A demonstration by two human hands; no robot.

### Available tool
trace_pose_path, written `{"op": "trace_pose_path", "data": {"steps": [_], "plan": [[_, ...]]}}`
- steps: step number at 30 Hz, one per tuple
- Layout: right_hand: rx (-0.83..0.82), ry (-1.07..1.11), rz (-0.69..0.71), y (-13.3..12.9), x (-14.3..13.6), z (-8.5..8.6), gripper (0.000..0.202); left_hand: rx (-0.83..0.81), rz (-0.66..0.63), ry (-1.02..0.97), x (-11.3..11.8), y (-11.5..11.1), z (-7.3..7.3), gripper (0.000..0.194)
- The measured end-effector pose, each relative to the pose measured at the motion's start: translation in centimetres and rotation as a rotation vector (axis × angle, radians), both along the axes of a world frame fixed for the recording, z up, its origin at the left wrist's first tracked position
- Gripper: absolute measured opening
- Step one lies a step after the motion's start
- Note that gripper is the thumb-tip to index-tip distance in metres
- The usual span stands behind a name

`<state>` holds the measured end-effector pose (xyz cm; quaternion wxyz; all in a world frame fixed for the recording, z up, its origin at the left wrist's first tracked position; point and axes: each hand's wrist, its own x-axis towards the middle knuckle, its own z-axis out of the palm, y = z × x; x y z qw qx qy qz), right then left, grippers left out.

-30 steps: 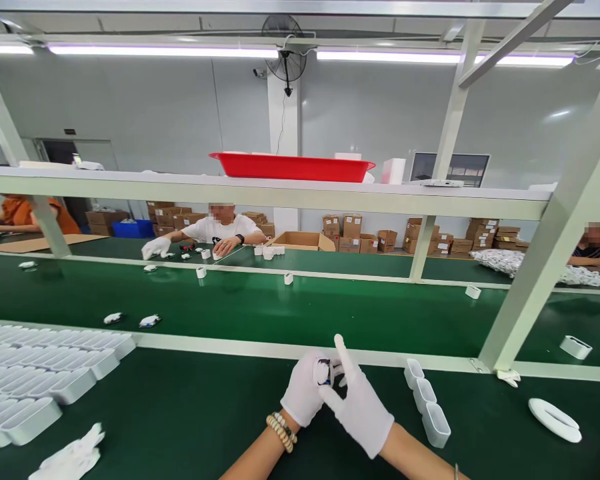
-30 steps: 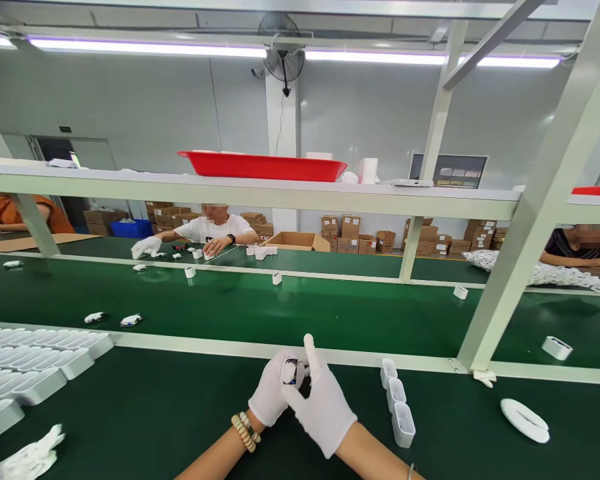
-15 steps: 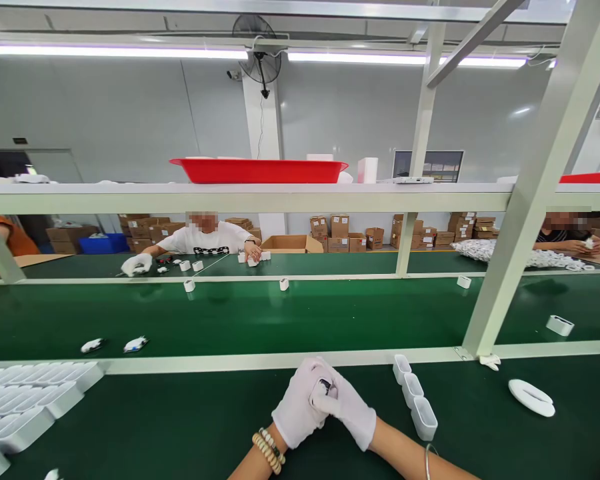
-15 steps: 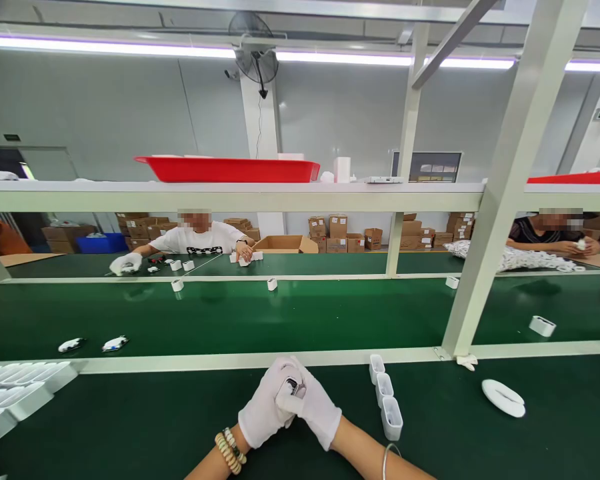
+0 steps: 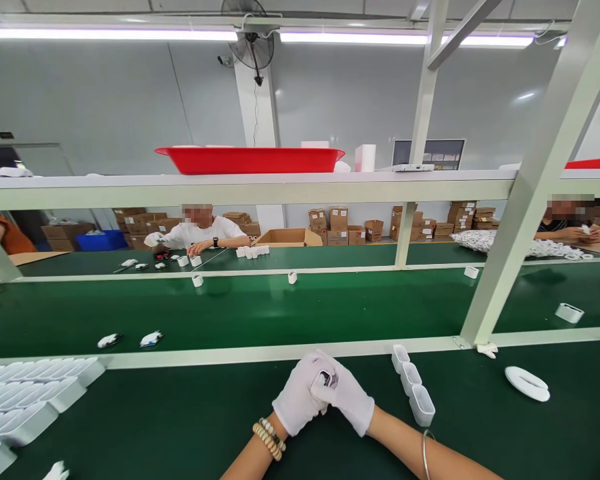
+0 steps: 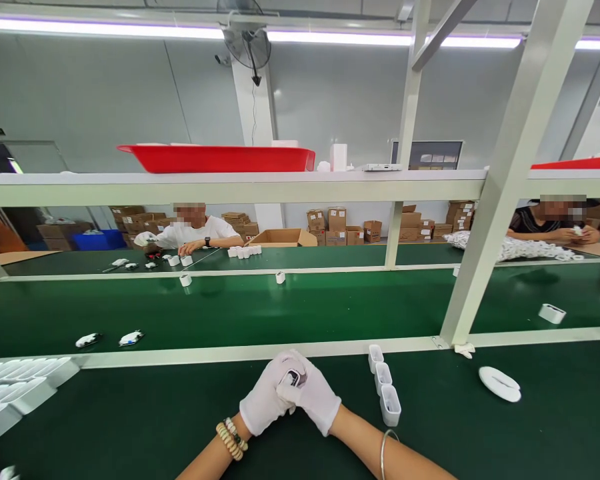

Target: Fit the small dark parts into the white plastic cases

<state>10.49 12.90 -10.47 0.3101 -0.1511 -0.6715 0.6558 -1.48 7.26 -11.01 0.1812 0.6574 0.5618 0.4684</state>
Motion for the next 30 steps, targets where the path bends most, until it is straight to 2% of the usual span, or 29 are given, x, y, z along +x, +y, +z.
{"op": "trace_pose_path", "data": {"steps": [3,7,13,17,21,26,30], "plan": [[-0.052,-0.058,0.002,0.1,0.0,-0.2,0.079,-0.032,-0.08,-0.026,-0.4,-0.1,0.5,0.015],[-0.152,-0.075,0.061,0.2,0.0,-0.2,0.087,-0.028,-0.076,-0.004,-0.9,-0.4,1.3,0.021],[-0.117,-0.002,0.026,0.6,-0.3,-0.4,0.067,-0.012,-0.108,0.043,-0.8,-0.5,2.1,0.022],[-0.112,-0.005,0.004,1.1,-0.5,-0.7,0.072,0.011,-0.133,0.054,-0.4,-0.6,2.2,0.021],[-0.087,-0.022,-0.025,0.9,-0.5,-0.5,0.072,0.026,-0.14,0.046,-0.2,-0.6,2.0,0.022],[-0.103,-0.194,-0.053,0.0,-0.5,-0.6,0.09,-0.011,-0.105,-0.136,-1.5,-0.1,0.8,0.023],[-0.055,-0.234,-0.151,0.4,-0.2,-0.6,0.06,-0.075,-0.027,-0.121,-3.5,-0.7,-0.3,0.026]]}}
